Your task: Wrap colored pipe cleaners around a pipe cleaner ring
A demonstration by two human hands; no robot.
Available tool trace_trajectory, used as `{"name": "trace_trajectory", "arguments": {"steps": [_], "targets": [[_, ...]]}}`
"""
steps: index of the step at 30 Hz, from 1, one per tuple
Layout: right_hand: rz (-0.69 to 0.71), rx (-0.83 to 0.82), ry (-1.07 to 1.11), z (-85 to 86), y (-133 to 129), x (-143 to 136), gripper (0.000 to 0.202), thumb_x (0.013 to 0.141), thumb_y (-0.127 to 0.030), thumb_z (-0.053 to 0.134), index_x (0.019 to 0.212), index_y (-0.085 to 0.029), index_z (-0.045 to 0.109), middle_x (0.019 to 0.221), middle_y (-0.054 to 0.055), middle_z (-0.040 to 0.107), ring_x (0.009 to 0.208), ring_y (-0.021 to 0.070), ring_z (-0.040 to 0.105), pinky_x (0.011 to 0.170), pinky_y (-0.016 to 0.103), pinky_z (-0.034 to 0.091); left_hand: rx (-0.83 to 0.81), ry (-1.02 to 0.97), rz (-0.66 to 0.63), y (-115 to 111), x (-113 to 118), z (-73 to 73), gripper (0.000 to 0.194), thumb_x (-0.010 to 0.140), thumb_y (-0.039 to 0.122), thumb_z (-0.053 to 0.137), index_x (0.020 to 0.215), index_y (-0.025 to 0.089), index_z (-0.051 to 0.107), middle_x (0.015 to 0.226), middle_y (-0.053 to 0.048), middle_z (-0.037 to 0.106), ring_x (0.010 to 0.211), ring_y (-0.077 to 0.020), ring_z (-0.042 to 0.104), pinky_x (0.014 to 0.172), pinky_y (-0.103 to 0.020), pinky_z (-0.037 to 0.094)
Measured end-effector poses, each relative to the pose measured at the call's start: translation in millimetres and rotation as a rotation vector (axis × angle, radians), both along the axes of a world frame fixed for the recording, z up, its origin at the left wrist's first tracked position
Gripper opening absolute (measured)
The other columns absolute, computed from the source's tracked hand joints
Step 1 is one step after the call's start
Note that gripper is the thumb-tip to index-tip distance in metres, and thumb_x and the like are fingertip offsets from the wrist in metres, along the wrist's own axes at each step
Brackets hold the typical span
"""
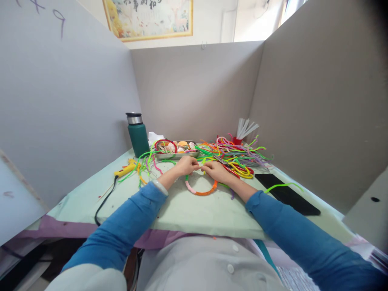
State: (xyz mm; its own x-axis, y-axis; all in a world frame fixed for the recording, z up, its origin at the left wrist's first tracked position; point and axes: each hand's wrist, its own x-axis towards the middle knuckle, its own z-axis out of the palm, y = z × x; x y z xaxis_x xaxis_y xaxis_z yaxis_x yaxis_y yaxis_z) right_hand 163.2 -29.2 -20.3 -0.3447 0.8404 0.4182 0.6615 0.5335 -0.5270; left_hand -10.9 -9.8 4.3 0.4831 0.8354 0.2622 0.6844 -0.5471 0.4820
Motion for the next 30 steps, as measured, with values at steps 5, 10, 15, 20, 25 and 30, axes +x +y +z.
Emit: {"name": "trace_trajectory", "arguments": {"steps": [5,10,15,20,25,30], "targets": [[0.013,0.021,-0.015,1.1,-1.0,-0.2,0.031,0.081,-0.032,0.044,0.061,-0.014,0.058,0.056,-0.001,0.052,0.053,0.0089,0.041,0.050,0.022,0.024,-0.052,-0.016,-0.014,-1.7,-0.1,1.6,0.025,0.072,0.034,0.054,0.073,0.011,0.064,0.047,0.001,0.056,0.042,-0.0091,0.051,0.045,-0.018,0.035],[0.031,0.023,-0.006,0.6,-1.7,0.3,0.031,0.082,-0.033,0.044,0.064,-0.014,0.060,0.057,-0.001,0.053,0.054,0.0091,0.042,0.050,0.022,0.025,-0.151,-0.081,-0.022,-3.8,0.2,3.6,0.025,0.071,0.034,0.056,0.070,0.010,0.063,0.045,0.001,0.054,0.041,-0.0085,0.050,0.043,-0.017,0.035],[0.045,0.035,0.005,-1.7,0.1,1.2,0.031,0.083,-0.034,0.042,0.071,-0.014,0.063,0.060,0.000,0.055,0.056,0.0095,0.044,0.051,0.021,0.026,-0.299,-0.229,-0.023,-5.3,0.2,2.9,0.031,0.068,0.041,0.060,0.070,0.010,0.061,0.050,0.001,0.055,0.041,-0.0074,0.049,0.042,-0.018,0.036],[0.039,0.032,-0.008,-1.7,-0.3,0.9,0.031,0.083,-0.034,0.043,0.069,-0.014,0.062,0.060,0.000,0.055,0.056,0.0094,0.044,0.052,0.021,0.026,-0.328,-0.254,-0.010,-4.7,0.8,2.1,0.034,0.065,0.043,0.063,0.067,0.010,0.060,0.055,0.000,0.058,0.040,-0.0065,0.048,0.041,-0.018,0.036],[0.029,0.031,-0.014,-0.2,-1.3,0.6,0.031,0.083,-0.032,0.043,0.069,-0.014,0.062,0.061,0.000,0.056,0.056,0.0094,0.044,0.052,0.021,0.026,-0.288,-0.192,0.022,-2.4,1.0,1.8,0.037,0.065,0.047,0.062,0.068,0.010,0.060,0.049,0.000,0.055,0.041,-0.0078,0.050,0.042,-0.018,0.036],[0.022,0.026,-0.016,0.2,-0.9,0.7,0.031,0.083,-0.034,0.043,0.069,-0.014,0.062,0.061,0.001,0.056,0.057,0.0098,0.045,0.051,0.021,0.026,-0.236,-0.162,0.032,1.0,-0.8,-0.4,0.039,0.065,0.050,0.061,0.067,0.011,0.060,0.047,0.000,0.054,0.041,-0.0089,0.052,0.043,-0.018,0.037]]}}
